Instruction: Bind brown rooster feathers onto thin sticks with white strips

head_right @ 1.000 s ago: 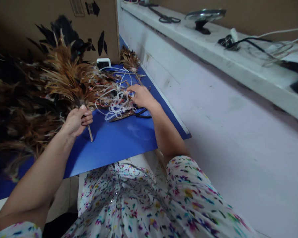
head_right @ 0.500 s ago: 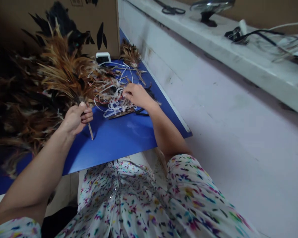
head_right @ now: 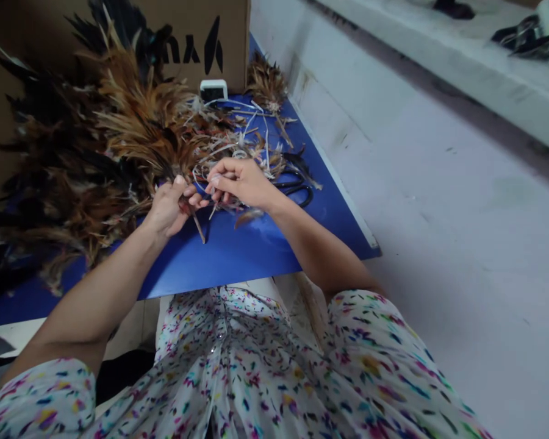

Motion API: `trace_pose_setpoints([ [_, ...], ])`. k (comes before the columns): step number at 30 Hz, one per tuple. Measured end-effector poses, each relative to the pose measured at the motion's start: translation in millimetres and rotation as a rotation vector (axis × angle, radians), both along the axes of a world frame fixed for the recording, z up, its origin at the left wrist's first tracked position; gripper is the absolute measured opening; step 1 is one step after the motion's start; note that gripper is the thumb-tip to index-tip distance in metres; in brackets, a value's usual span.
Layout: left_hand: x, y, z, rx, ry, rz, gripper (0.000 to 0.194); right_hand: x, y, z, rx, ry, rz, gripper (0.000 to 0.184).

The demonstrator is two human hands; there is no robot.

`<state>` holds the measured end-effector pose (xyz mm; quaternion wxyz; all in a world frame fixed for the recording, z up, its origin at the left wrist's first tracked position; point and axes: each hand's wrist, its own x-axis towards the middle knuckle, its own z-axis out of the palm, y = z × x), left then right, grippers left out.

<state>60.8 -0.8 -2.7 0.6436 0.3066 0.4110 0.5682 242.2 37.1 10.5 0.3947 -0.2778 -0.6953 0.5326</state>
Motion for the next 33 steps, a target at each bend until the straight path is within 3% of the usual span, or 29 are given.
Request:
trace_pose_setpoints([
  [8,3.8,5.2,-6.7,0.015,-0.025,0.049,0.04,-7.4,-0.4,-9.3,-0.032,0.013,0.017,0.029],
  [14,7.7,3.0,-9.3,-0.008,-0.025,-0.008,0.041,-9.8,-3.2,-8.5,-0.031,-0.021,-0.016,0.022],
  [21,9.1,3.7,-11.1,-0.033,-0.013,0.005,0.041,-9.0,-5.2,-5.4,-0.12,0.077,0.0,0.027],
  [27,7.4,5.3,-8.2,-0.053,-0.034,0.082,0.036,-2.5,-7.9,1.8,-0.1,-0.001,0.105,0.024],
  [33,3.8,7.6,-2.5,-0.039,-0.155,0.172,0.039,6.5,-2.0,3.4,-0.067,-0.11,0.073,0.017],
])
